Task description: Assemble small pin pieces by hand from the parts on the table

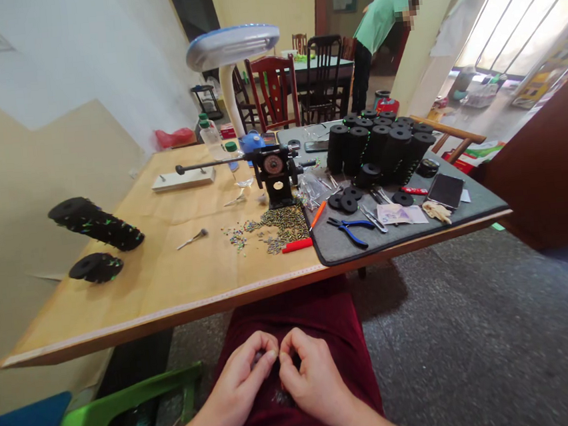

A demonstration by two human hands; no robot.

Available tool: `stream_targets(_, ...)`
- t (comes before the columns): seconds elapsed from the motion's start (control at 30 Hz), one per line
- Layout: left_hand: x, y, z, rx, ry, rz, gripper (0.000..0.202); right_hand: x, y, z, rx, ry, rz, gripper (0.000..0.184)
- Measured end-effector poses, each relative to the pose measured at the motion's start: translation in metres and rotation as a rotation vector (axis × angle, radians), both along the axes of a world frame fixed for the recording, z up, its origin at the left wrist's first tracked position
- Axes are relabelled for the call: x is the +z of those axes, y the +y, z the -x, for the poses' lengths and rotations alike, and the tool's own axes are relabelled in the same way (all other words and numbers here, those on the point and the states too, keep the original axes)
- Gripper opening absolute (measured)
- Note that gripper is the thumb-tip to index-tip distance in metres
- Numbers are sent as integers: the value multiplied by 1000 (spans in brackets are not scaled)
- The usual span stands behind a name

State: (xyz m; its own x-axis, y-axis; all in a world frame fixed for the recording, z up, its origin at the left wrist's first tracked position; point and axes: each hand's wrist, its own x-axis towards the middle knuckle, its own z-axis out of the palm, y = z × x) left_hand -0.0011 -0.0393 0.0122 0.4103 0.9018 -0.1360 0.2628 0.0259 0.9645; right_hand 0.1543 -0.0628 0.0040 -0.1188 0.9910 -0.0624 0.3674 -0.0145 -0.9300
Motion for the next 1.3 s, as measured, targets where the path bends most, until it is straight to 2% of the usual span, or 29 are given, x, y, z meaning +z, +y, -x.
stream_targets(0.57,-3,-2,-5,55,11,-145,12,-3,2,0,-58,84,80,11)
stream_targets(1.3,-6,-3,-5,-4,110,-371,11,-3,3,0,-89,164,110,10)
